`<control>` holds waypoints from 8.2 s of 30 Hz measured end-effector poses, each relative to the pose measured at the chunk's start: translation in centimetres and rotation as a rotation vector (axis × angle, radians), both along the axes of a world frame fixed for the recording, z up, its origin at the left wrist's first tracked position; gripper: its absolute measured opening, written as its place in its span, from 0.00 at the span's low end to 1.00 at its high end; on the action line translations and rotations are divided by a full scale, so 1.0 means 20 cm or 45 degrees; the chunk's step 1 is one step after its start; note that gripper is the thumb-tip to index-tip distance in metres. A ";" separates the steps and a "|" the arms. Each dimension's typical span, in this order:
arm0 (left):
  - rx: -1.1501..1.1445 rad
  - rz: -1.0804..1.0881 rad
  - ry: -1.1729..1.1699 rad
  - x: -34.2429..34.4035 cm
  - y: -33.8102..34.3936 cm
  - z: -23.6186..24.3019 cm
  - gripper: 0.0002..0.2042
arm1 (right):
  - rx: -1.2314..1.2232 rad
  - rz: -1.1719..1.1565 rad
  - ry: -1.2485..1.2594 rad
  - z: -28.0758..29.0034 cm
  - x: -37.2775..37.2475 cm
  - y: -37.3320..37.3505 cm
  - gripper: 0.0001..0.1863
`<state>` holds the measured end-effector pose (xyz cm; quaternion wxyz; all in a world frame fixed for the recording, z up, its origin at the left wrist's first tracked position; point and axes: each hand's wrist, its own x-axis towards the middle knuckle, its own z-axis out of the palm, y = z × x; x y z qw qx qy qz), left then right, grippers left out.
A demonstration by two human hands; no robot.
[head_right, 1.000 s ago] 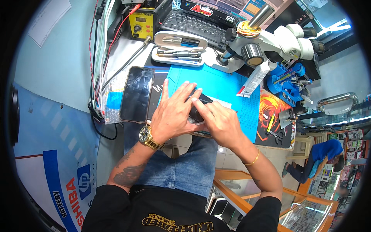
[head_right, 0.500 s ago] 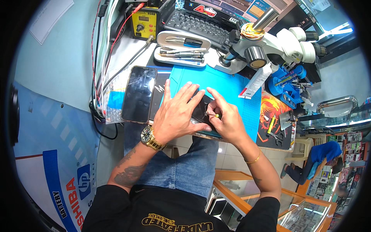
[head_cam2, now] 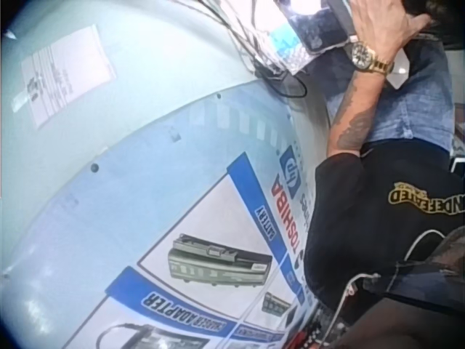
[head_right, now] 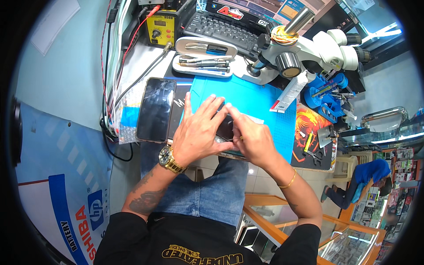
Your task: The person replaces a component on a mobile phone by removing the back cover with a tool, wiping the internal surfaces with a cloth, and applying adhesive from a tube.
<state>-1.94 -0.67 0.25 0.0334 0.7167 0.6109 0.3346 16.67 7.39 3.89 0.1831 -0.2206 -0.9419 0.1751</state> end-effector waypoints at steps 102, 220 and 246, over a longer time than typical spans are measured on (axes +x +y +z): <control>-0.090 -0.006 0.107 0.01 0.00 0.02 0.45 | -1.704 -0.574 0.528 0.08 0.04 0.14 0.32; -0.085 0.007 0.087 0.02 0.01 0.03 0.44 | 0.104 0.059 0.286 0.03 0.05 0.06 0.36; -0.088 0.003 0.290 0.03 0.00 0.09 0.49 | 0.074 -1.892 1.962 -0.39 1.10 -0.35 0.23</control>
